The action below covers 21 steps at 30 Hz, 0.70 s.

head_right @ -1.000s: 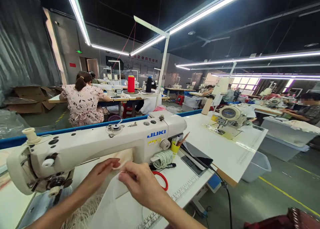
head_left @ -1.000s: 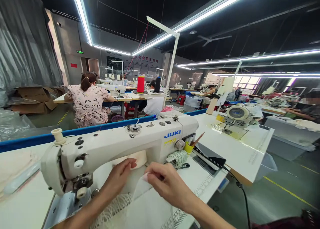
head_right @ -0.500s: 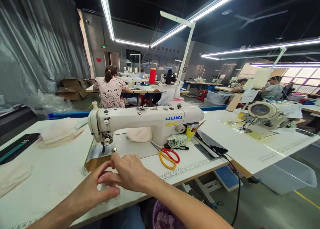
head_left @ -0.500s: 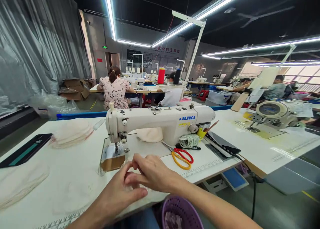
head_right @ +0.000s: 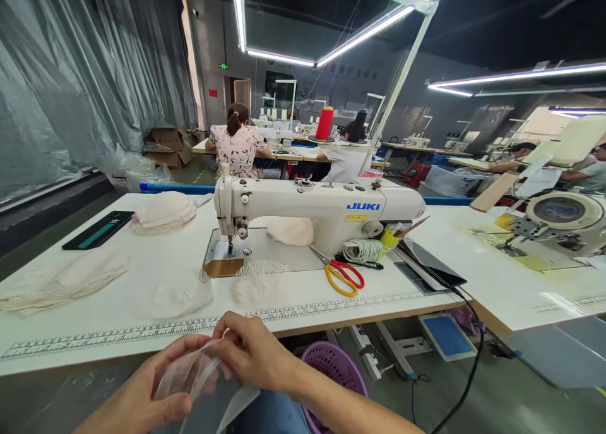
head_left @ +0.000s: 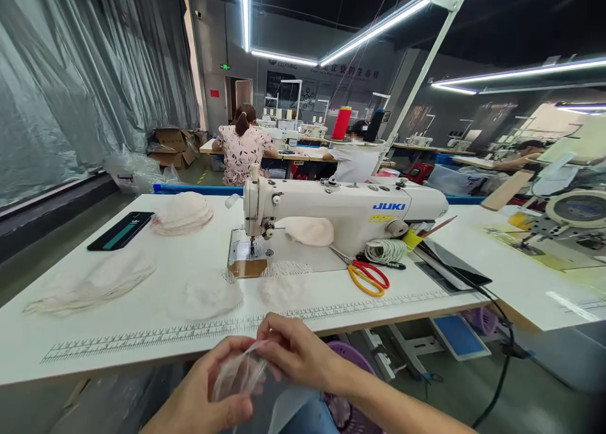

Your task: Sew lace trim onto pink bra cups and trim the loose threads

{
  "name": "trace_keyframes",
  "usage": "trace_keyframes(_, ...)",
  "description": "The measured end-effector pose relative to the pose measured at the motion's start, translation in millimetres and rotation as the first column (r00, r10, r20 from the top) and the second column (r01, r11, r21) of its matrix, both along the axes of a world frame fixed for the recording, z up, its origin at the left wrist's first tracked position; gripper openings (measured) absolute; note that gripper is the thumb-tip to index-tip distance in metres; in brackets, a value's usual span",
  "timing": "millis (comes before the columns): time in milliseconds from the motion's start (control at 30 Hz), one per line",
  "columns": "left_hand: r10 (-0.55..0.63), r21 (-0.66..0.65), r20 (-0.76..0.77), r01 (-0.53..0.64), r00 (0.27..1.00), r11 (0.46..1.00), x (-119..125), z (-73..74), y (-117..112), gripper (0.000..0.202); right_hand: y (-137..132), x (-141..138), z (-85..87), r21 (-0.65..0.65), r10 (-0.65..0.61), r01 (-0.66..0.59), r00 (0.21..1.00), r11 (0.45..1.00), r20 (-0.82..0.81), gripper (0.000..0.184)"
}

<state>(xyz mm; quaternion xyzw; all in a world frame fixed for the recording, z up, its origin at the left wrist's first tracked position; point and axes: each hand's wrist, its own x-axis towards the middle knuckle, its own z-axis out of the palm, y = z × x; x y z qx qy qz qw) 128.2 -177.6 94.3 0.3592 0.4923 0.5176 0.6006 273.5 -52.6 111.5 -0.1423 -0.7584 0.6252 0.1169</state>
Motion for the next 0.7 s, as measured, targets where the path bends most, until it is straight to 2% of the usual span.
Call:
trace_keyframes(33, -0.014, -0.001, -0.039, 0.014, 0.999, 1.0, 2.7, 1.4, 3.0, 0.063, -2.4, -1.4, -0.9, 0.088, -0.031, 0.029, 0.999, 0.996, 0.015, 0.018)
trace_keyframes(100, -0.024, -0.042, -0.179, 0.017, 0.984, 0.999, 5.7, 5.4, 9.1, 0.046, -3.3, -0.4, -1.1, 0.191, -0.119, 0.114, 0.993, 0.975, 0.015, 0.016)
trace_keyframes(133, -0.017, -0.052, -0.25, 0.004, 0.968, 0.999, 5.9, 6.5, 11.1, 0.04, -2.4, 1.9, -1.2, 0.187, -0.139, 0.133, 0.99, 0.973, 0.022, 0.018)
trace_keyframes(200, 0.023, -0.023, -0.331, -0.033, 0.943, 0.999, 4.3, 4.7, 11.7, 0.042, -0.3, 8.8, -3.1, 0.11, -0.106, 0.101, 0.993, 0.989, 0.043, 0.027)
trace_keyframes(267, 0.055, 0.005, -0.314, -0.056, 0.948, 0.998, 1.6, -2.1, 8.9, 0.044, 0.3, 16.2, -7.4, 0.041, -0.059, 0.057, 0.998, 0.998, 0.03, 0.031)
trace_keyframes(367, 0.045, -0.025, -0.23, -0.052, 0.972, 0.998, -0.4, -11.8, 3.0, 0.044, -2.6, 23.0, -15.7, -0.032, -0.1, 0.1, 0.995, 0.995, -0.013, 0.032)
trace_keyframes(433, 0.022, -0.064, -0.179, -0.034, 0.984, 0.997, 0.6, -11.9, 0.7, 0.045, -5.0, 24.3, -19.5, -0.058, -0.113, 0.113, 0.994, 0.992, 0.0, 0.03)
trace_keyframes(500, -0.016, -0.116, -0.184, -0.005, 0.983, 0.993, 2.6, -6.7, 0.6, 0.046, -6.0, 24.3, -20.7, -0.004, -0.113, 0.113, 0.993, 0.994, 0.023, 0.028)
trace_keyframes(600, -0.077, -0.196, -0.284, 0.021, 0.956, 0.98, 4.1, 3.4, 3.3, 0.043, -4.5, 23.8, -19.0, 0.151, -0.166, 0.158, 0.985, 0.976, 0.043, 0.028)
trace_keyframes(700, -0.103, -0.225, -0.334, 0.027, 0.937, 0.974, 2.4, 7.1, 7.3, 0.037, -1.2, 23.4, -17.0, 0.215, -0.195, 0.181, 0.98, 0.96, 0.047, 0.029)
